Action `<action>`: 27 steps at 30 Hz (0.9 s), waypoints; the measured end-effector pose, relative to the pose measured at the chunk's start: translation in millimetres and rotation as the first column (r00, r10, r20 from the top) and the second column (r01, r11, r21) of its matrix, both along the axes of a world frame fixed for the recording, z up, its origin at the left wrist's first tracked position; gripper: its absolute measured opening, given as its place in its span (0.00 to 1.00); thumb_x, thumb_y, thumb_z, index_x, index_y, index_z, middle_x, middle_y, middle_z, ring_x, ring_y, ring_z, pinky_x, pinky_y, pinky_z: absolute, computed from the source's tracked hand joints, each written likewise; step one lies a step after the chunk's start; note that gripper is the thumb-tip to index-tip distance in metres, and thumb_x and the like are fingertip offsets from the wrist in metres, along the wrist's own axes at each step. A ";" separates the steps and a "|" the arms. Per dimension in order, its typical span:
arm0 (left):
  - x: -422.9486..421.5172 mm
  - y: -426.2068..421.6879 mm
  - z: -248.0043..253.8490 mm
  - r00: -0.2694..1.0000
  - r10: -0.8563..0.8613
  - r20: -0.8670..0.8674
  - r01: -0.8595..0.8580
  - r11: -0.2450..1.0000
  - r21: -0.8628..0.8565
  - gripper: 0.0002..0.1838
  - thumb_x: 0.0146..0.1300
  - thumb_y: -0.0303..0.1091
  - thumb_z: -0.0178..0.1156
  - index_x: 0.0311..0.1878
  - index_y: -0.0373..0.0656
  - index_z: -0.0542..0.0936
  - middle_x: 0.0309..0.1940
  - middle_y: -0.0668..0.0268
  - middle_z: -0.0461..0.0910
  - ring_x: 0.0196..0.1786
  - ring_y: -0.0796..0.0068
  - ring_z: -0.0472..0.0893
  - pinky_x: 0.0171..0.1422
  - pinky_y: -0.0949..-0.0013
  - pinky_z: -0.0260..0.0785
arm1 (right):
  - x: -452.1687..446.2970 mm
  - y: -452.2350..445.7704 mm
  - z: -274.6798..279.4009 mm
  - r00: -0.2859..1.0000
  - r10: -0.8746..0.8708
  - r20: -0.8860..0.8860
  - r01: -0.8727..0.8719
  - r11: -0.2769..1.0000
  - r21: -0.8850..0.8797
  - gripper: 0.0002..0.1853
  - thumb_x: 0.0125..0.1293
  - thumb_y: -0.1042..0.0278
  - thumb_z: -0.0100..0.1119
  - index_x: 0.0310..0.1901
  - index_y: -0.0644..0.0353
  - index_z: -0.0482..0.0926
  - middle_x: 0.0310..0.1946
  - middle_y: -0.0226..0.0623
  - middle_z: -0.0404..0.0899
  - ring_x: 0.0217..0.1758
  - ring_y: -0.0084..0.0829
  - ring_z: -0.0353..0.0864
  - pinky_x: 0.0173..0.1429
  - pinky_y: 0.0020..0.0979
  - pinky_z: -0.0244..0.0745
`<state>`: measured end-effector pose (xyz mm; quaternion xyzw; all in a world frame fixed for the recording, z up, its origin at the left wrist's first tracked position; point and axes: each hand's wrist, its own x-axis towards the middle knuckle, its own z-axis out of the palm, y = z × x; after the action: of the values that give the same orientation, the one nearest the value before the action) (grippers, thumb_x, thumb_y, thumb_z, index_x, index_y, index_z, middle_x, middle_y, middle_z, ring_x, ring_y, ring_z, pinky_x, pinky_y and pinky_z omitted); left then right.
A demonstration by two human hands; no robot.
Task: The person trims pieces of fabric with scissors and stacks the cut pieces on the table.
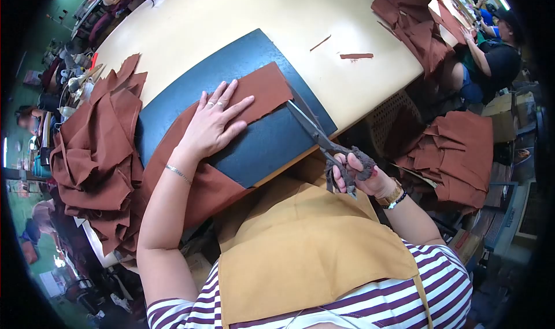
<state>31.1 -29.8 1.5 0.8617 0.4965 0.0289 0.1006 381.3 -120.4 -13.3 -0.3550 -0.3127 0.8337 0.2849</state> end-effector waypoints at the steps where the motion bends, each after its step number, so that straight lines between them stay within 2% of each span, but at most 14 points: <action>1: -1.8 -4.0 1.9 1.000 -0.015 -0.012 0.015 1.000 0.000 0.31 0.65 0.59 0.47 0.70 0.64 0.65 0.76 0.60 0.48 0.78 0.53 0.46 0.77 0.42 0.34 | -1.9 1.7 -0.4 1.000 0.007 0.023 -0.007 1.000 0.022 0.25 0.68 0.42 0.53 0.32 0.61 0.77 0.24 0.30 0.76 0.25 0.22 0.77 0.34 0.24 0.75; 4: -7.8 -13.3 5.5 0.999 -0.048 -0.022 0.048 0.999 -0.020 0.39 0.58 0.69 0.50 0.70 0.64 0.65 0.76 0.58 0.47 0.77 0.51 0.46 0.77 0.42 0.34 | -8.0 7.4 1.2 0.995 0.015 0.100 -0.023 0.996 0.081 0.24 0.68 0.44 0.55 0.30 0.61 0.77 0.23 0.30 0.76 0.24 0.21 0.77 0.33 0.23 0.75; 9: -10.5 -18.9 5.9 0.998 -0.063 -0.024 0.063 0.998 -0.003 0.41 0.56 0.71 0.50 0.70 0.64 0.65 0.76 0.58 0.48 0.77 0.51 0.47 0.77 0.41 0.34 | -12.5 12.4 13.2 0.979 0.039 0.198 -0.068 0.988 0.142 0.19 0.69 0.50 0.56 0.30 0.60 0.77 0.24 0.29 0.76 0.24 0.19 0.77 0.32 0.22 0.75; 12: -10.7 -18.9 5.5 0.998 -0.060 -0.020 0.060 0.998 0.000 0.42 0.55 0.72 0.50 0.70 0.64 0.66 0.76 0.58 0.49 0.77 0.50 0.47 0.77 0.41 0.34 | -16.3 12.2 14.2 0.979 0.023 0.202 -0.041 0.996 0.082 0.13 0.67 0.59 0.58 0.31 0.60 0.77 0.25 0.28 0.76 0.24 0.18 0.77 0.31 0.20 0.74; 15: -10.6 -19.2 5.3 0.998 -0.062 -0.018 0.062 0.998 0.005 0.42 0.54 0.73 0.50 0.70 0.64 0.66 0.76 0.58 0.49 0.77 0.50 0.48 0.77 0.40 0.34 | -17.8 13.2 17.0 0.968 0.061 0.243 -0.096 0.986 0.133 0.07 0.65 0.67 0.58 0.31 0.60 0.76 0.26 0.27 0.76 0.24 0.16 0.77 0.30 0.18 0.72; 18: -10.9 -18.8 5.0 0.998 -0.064 -0.016 0.064 0.998 0.013 0.42 0.54 0.73 0.51 0.70 0.64 0.66 0.76 0.58 0.49 0.77 0.50 0.48 0.77 0.40 0.35 | -18.4 11.1 21.0 0.964 0.050 0.261 -0.082 0.990 0.112 0.06 0.64 0.70 0.59 0.31 0.61 0.76 0.26 0.26 0.76 0.24 0.15 0.76 0.29 0.17 0.71; 27: -12.9 -18.3 1.4 0.997 -0.077 0.011 0.077 0.997 0.025 0.43 0.53 0.74 0.51 0.70 0.64 0.66 0.76 0.57 0.49 0.77 0.49 0.48 0.76 0.39 0.36 | -8.4 2.5 26.5 0.951 0.044 0.305 -0.077 0.992 0.096 0.09 0.65 0.66 0.62 0.32 0.61 0.76 0.24 0.27 0.76 0.24 0.16 0.77 0.29 0.18 0.71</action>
<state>18.2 -48.1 2.9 0.8812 0.4618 0.0362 0.0940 373.0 -118.0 13.1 -0.4527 -0.4076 0.7600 0.2265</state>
